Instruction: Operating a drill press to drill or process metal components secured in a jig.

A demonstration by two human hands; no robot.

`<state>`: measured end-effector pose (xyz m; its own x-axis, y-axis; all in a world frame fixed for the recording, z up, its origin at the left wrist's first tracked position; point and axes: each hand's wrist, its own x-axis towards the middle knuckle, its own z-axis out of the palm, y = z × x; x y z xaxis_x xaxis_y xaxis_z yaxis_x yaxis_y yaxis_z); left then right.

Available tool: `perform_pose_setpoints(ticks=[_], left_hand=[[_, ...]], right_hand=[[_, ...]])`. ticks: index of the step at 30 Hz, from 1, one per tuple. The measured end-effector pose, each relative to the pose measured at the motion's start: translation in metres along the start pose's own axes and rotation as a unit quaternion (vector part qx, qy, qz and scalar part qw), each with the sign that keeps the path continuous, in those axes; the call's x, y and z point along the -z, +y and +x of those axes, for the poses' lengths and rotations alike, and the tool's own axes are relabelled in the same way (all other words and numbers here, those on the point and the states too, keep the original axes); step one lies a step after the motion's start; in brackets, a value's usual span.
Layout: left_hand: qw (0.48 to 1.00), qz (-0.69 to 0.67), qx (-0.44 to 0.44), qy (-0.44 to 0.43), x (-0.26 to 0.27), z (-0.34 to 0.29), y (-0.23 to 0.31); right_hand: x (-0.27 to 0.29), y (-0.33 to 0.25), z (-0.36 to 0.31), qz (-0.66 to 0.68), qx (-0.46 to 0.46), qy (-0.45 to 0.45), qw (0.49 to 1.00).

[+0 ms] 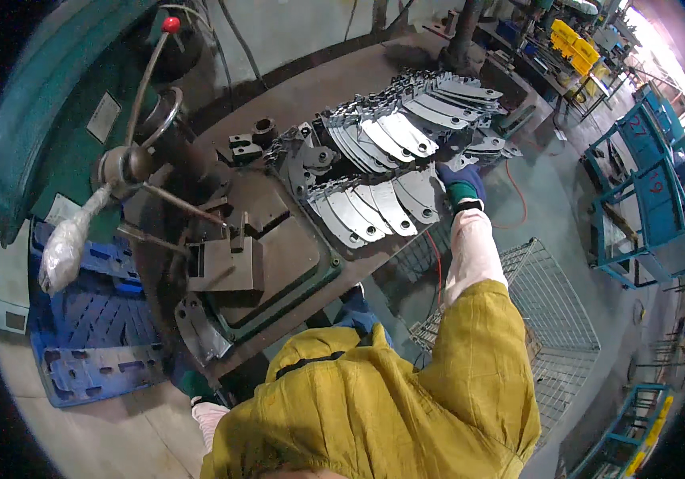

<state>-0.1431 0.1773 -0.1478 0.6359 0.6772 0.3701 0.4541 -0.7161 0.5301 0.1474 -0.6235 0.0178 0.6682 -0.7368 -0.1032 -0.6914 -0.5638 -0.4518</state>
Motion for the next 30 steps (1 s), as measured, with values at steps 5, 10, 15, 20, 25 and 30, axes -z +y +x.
perform_pose_setpoints(ticks=[5,10,15,20,25,30], left_hand=[[0.998,0.043,-0.035,-0.012,0.01,0.002,0.052],[0.992,-0.015,0.083,-0.091,0.035,0.004,0.092],[0.976,-0.139,0.16,-0.057,0.032,0.004,0.087],[0.964,-0.222,0.133,-0.059,-0.011,0.011,0.07],[0.867,-0.451,0.172,-0.126,0.028,0.015,0.098],[0.705,-0.533,0.291,-0.366,0.035,0.002,0.191]], right_hand=[[-0.028,0.006,0.044,-0.138,0.007,-0.017,0.99],[-0.015,0.002,0.042,-0.148,0.063,-0.024,0.987],[0.008,0.024,0.052,-0.133,0.13,-0.043,0.982],[-0.005,0.163,0.142,0.137,0.423,-0.018,0.895],[0.047,0.063,-0.052,-0.044,0.342,0.062,0.937],[0.057,0.043,-0.14,0.425,0.12,-0.186,0.878]])
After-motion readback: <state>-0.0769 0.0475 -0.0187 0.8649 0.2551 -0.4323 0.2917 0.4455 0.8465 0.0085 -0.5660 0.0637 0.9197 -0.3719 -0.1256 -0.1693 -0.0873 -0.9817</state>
